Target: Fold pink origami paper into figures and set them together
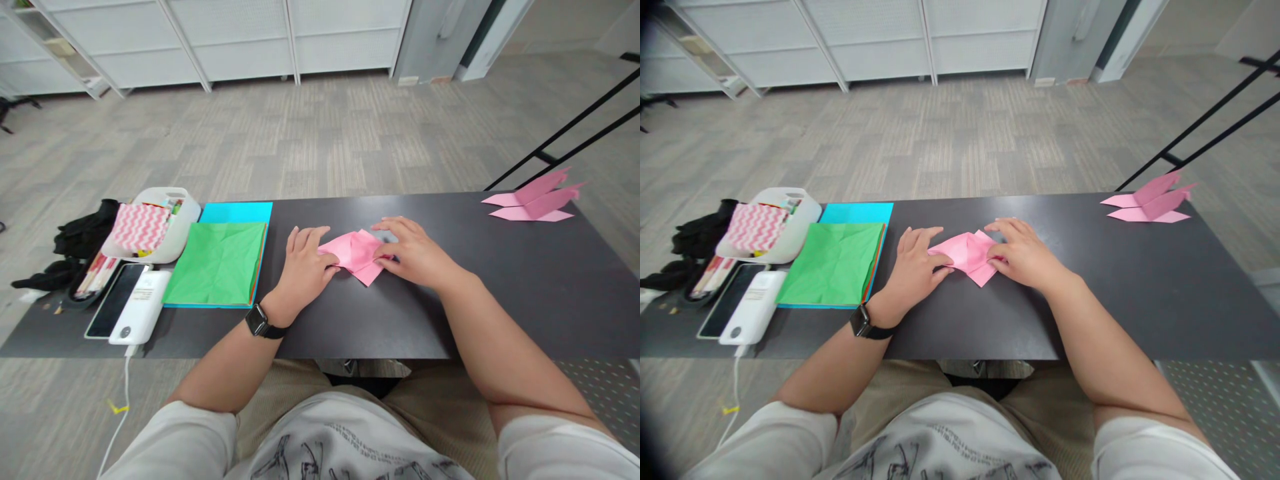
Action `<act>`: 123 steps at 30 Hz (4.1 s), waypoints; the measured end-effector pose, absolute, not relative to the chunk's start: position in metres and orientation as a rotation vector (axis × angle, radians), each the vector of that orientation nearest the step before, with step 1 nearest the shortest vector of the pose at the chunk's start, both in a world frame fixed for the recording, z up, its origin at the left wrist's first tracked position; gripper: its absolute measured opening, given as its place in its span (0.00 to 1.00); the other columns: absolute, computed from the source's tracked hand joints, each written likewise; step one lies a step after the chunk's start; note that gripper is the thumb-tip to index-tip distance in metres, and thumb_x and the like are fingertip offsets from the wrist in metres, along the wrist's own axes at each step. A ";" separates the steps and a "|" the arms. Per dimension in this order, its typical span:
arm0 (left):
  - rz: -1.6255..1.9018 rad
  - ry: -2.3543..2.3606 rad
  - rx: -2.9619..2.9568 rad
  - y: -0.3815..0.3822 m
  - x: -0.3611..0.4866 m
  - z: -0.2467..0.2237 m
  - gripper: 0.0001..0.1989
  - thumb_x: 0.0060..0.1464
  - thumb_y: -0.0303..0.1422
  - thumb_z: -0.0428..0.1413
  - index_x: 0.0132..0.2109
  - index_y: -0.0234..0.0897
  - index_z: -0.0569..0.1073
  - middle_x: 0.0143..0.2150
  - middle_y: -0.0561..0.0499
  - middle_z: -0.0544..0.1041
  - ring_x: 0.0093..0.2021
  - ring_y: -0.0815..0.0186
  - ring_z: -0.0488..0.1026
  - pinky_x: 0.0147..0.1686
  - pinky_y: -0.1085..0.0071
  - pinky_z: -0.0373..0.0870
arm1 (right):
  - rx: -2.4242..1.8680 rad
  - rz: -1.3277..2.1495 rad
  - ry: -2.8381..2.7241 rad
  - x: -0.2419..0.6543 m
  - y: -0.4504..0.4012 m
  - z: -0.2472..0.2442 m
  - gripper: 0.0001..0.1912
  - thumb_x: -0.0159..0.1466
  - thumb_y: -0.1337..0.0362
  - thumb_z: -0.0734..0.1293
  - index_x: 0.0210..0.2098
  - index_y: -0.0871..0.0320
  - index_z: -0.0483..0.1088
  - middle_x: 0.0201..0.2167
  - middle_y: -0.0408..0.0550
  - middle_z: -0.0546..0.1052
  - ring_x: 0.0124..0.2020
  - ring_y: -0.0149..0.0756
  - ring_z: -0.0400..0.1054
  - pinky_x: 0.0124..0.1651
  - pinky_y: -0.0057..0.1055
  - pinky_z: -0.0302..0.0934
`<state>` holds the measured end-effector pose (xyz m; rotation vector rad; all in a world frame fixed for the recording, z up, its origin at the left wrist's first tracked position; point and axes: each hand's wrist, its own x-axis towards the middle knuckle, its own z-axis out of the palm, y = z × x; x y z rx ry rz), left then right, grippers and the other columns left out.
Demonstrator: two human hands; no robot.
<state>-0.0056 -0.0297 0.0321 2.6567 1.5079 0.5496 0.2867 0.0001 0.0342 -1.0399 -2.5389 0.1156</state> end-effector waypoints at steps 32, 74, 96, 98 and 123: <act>0.275 1.038 2.821 -0.043 -0.001 0.035 0.17 0.65 0.44 0.65 0.59 0.54 0.84 0.77 0.44 0.65 0.80 0.34 0.52 0.74 0.18 0.31 | -0.889 0.115 -2.457 0.269 -0.011 0.037 0.10 0.69 0.71 0.69 0.41 0.50 0.80 0.74 0.49 0.67 0.75 0.58 0.59 0.71 0.65 0.63; 0.375 1.454 2.494 -0.028 -0.005 0.027 0.10 0.68 0.38 0.61 0.39 0.43 0.86 0.55 0.45 0.75 0.60 0.51 0.72 0.75 0.32 0.52 | -1.337 0.330 -2.458 0.298 0.014 0.005 0.05 0.68 0.62 0.70 0.40 0.52 0.80 0.68 0.57 0.71 0.70 0.59 0.66 0.69 0.64 0.62; 0.351 1.527 2.404 -0.011 -0.020 0.013 0.08 0.67 0.37 0.61 0.42 0.40 0.84 0.57 0.42 0.74 0.58 0.51 0.72 0.64 0.48 0.69 | -1.446 0.219 -2.295 0.301 0.029 -0.014 0.05 0.67 0.62 0.71 0.42 0.52 0.79 0.65 0.56 0.73 0.66 0.59 0.67 0.67 0.65 0.63; 0.356 1.531 2.411 -0.012 -0.019 0.013 0.08 0.67 0.37 0.61 0.41 0.40 0.83 0.57 0.42 0.74 0.58 0.51 0.72 0.64 0.48 0.69 | -1.459 0.209 -2.261 0.297 0.030 -0.014 0.09 0.65 0.62 0.72 0.45 0.52 0.78 0.64 0.57 0.73 0.66 0.59 0.67 0.67 0.64 0.63; 0.575 1.321 2.795 -0.063 0.028 0.039 0.16 0.71 0.35 0.56 0.61 0.38 0.77 0.63 0.39 0.77 0.68 0.49 0.70 0.79 0.38 0.47 | -1.733 0.238 -2.346 0.273 0.011 -0.003 0.41 0.63 0.41 0.75 0.67 0.57 0.68 0.71 0.66 0.67 0.72 0.67 0.61 0.74 0.68 0.53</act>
